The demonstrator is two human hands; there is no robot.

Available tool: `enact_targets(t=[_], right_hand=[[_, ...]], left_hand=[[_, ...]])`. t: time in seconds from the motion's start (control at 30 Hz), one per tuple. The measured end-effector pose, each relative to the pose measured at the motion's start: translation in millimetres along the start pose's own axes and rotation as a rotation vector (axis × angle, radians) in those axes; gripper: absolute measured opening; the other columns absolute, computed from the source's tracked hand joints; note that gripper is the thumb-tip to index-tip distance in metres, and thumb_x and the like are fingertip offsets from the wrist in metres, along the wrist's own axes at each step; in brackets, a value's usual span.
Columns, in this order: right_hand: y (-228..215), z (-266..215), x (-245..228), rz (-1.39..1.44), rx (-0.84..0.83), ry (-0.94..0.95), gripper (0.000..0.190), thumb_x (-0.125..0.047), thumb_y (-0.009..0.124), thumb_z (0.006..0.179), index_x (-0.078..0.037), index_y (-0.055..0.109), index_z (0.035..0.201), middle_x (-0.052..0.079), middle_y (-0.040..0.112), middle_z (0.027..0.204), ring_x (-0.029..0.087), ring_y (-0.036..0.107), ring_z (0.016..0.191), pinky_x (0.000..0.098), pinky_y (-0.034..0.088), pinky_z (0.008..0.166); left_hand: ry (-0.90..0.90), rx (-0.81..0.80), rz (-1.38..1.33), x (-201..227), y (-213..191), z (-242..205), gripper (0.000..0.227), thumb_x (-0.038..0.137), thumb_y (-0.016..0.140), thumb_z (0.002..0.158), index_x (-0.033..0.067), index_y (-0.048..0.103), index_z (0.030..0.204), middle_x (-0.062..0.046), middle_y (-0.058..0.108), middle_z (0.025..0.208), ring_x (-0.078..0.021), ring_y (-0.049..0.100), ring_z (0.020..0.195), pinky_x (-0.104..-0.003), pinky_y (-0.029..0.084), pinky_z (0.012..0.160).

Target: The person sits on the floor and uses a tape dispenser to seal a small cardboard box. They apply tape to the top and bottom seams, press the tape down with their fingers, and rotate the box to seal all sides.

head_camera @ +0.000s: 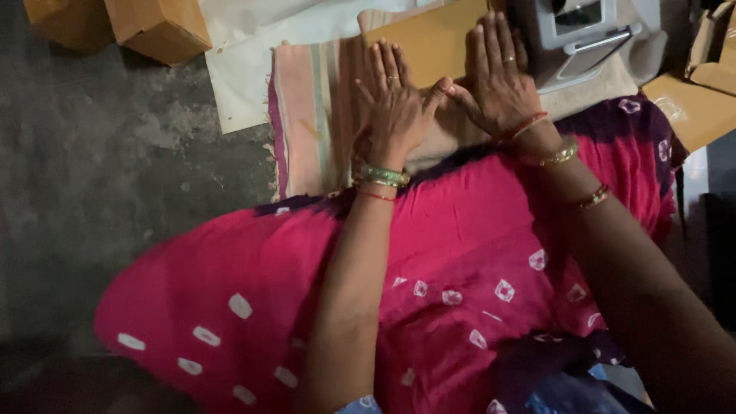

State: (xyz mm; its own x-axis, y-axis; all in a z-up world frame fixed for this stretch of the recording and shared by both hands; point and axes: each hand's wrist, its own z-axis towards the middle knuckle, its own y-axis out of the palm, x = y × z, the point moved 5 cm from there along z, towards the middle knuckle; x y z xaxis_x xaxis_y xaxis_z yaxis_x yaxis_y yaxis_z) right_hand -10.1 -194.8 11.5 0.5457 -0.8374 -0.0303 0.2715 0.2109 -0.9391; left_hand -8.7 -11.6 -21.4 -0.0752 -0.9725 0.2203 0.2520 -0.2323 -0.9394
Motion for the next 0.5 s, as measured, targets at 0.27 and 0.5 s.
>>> enact_targets(t=[0.27, 0.5], right_hand=[[-11, -9, -5, 0.425, 0.049, 0.045, 0.071, -0.043, 0.047, 0.115, 0.010, 0.033, 0.160, 0.028, 0.025, 0.170, 0.042, 0.016, 0.160, 0.0492, 0.021, 0.131], [-46, -6, -12, 0.911, 0.082, 0.059, 0.061, -0.039, 0.048, 0.112, -0.002, 0.038, 0.159, 0.019, 0.034, 0.168, 0.036, 0.024, 0.162, 0.0481, 0.021, 0.132]], left_hand=[[-0.400, 0.274, -1.002, -67, 24, 20, 0.068, 0.034, 0.079, 0.093, -0.0106, 0.058, 0.139, -0.026, 0.067, 0.130, -0.0379, 0.064, 0.116, -0.043, 0.053, 0.099], [-0.319, 0.201, -1.777, -94, -17, 14, 0.074, -0.004, 0.088, 0.068, 0.0025, 0.056, 0.134, -0.005, 0.071, 0.119, -0.0182, 0.067, 0.110, -0.033, 0.056, 0.098]])
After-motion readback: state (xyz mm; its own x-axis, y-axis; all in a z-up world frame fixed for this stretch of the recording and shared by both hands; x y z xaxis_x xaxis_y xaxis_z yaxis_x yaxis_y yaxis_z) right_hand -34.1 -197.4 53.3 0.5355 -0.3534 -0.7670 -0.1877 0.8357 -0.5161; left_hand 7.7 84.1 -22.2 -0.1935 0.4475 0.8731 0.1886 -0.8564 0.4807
